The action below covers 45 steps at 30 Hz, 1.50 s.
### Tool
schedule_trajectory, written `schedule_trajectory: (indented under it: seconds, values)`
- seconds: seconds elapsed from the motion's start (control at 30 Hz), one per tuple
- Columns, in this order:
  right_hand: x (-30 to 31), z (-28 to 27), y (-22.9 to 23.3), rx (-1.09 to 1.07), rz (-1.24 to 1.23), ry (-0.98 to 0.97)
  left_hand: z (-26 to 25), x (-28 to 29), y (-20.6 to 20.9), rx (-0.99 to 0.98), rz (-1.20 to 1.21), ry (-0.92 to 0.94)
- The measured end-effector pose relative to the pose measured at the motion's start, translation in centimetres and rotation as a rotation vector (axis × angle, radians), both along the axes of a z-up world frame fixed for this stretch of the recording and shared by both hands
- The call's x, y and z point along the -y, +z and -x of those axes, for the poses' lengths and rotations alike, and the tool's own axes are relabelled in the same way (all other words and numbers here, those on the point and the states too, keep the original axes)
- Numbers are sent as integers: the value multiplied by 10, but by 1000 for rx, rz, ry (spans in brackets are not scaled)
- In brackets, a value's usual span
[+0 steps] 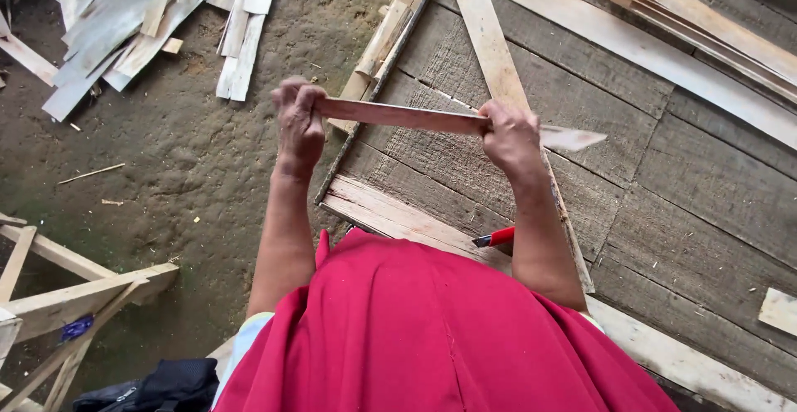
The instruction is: The person uses a red utility knife to carve and shape a long wooden plank on a wooden workbench. They repeatedly score, peel, and trim the wood, creating shavings and smaller pieces.
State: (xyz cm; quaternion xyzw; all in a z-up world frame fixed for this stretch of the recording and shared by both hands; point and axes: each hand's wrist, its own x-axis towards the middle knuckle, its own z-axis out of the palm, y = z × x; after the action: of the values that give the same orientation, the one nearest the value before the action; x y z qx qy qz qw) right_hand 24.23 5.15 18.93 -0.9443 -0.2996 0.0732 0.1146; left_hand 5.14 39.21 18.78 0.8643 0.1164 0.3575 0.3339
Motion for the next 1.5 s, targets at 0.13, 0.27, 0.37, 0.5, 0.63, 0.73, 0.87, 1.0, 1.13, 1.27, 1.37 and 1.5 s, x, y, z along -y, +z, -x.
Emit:
schedule_trajectory:
  seconds: [0.13, 0.27, 0.37, 0.5, 0.63, 0.73, 0.87, 1.0, 1.13, 1.27, 1.37, 1.5]
  values:
    - [-20, 31, 5, -365, -57, -208, -12, 26, 20, -290, -32, 162]
    - [-32, 30, -20, -551, -540, -299, -16, 70, -15, -286, 251, 9]
    - [-38, 30, -66, -722, -786, -334, -13, 107, -90, -622, 498, -157]
    - [-44, 38, -98, -1024, -958, -549, 4, 153, -199, -1033, 722, -328]
    - [-37, 36, -112, -1069, -1024, -690, 15, 174, -217, -992, 961, -361]
    - [-41, 44, -112, -881, -1019, -765, 14, 179, -206, -946, 1095, -378]
    - [-40, 41, -108, -738, -1075, -792, 21, 184, -185, -900, 1204, -517]
    - [-66, 71, -30, -860, -989, -695, 26, 184, -182, -926, 1242, -565]
    - [-66, 45, -110, -844, -1056, -685, 26, 176, -170, -951, 1249, -520]
    - [-56, 29, -141, -772, -1071, -743, 24, 179, -181, -899, 1234, -518]
    - [-55, 30, -145, -718, -1102, -802, 21, 173, -206, -919, 983, -441]
    - [-75, 44, -119, -758, -1017, -738, 20, 158, -198, -1019, 702, -284]
